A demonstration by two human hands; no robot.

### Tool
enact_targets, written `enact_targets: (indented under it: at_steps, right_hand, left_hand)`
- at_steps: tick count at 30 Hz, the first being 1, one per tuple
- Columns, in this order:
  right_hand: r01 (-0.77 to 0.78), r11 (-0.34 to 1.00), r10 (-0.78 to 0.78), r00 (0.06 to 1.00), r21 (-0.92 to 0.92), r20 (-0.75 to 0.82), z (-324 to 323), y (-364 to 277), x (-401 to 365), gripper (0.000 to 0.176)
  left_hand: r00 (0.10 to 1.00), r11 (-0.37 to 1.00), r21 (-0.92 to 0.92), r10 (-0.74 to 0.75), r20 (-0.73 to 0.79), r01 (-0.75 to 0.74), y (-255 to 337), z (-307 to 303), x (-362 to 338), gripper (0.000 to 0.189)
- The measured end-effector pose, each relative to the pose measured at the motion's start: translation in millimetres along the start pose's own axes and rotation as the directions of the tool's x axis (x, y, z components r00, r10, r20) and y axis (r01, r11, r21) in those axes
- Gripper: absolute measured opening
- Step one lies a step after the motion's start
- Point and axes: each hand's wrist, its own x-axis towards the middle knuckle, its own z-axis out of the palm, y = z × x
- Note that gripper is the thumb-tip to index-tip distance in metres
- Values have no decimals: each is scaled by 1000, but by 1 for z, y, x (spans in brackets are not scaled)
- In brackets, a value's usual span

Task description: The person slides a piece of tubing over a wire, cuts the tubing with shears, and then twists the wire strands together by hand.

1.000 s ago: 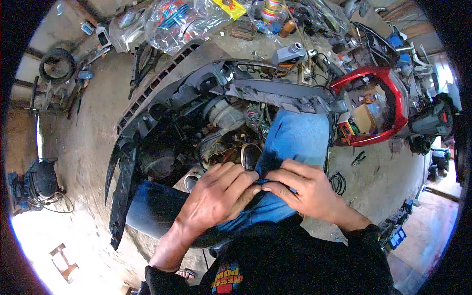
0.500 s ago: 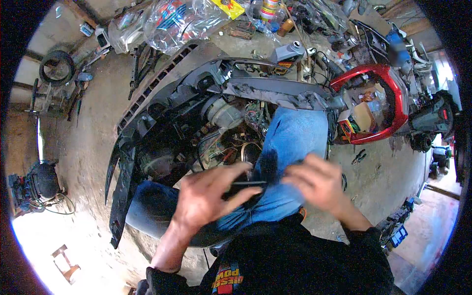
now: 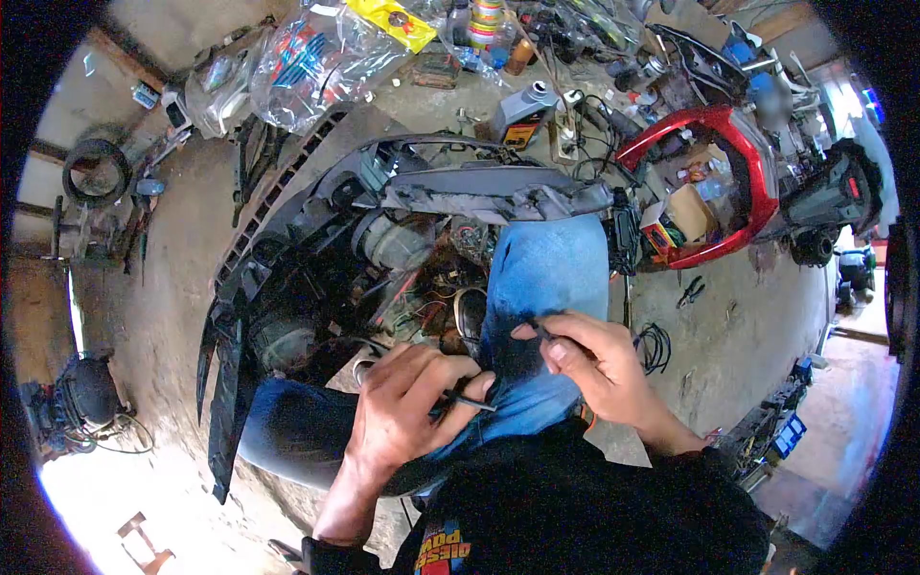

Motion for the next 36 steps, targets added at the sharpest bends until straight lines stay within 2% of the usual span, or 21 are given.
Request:
enact_targets:
  at_steps: [3,6,10,16,19,22,27,30,36]
  right_hand:
    - [-68,968,78,996,241,-33,15,9,-1,27]
    - [-39,983,38,999,179,9,16,6,4,26]
    - [47,992,-43,999,120,-33,22,11,5,25]
    - [89,996,-89,996,12,6,23,1,8,26]
    - [107,994,-106,994,-31,28,22,-4,11,27]
    - [107,992,-105,994,-73,37,19,-9,11,27]
    - [125,980,-126,992,-152,4,14,-2,9,25]
    - [35,997,-34,999,-62,16,11,-3,7,25]
    - [-101,995,101,995,5,-22,11,4,-6,25]
  left_hand:
    - [999,998,-56,-26,-46,24,2,3,5,18]
    - [994,993,-90,-79,-70,72,3,2,5,22]
    - [987,983,-158,-116,-115,97,1,5,3,29]
    - [994,986,-161,-60,-88,45,-1,2,4,41]
    - [996,989,-120,-88,-25,84,-2,-1,2,39]
    - [990,983,-133,-136,-39,130,0,-1,1,38]
    - [989,981,-158,-128,-71,116,-2,3,2,40]
    - [989,981,-159,-125,-77,112,-2,3,3,41]
    - [990,983,-156,-108,-95,93,-4,4,2,42]
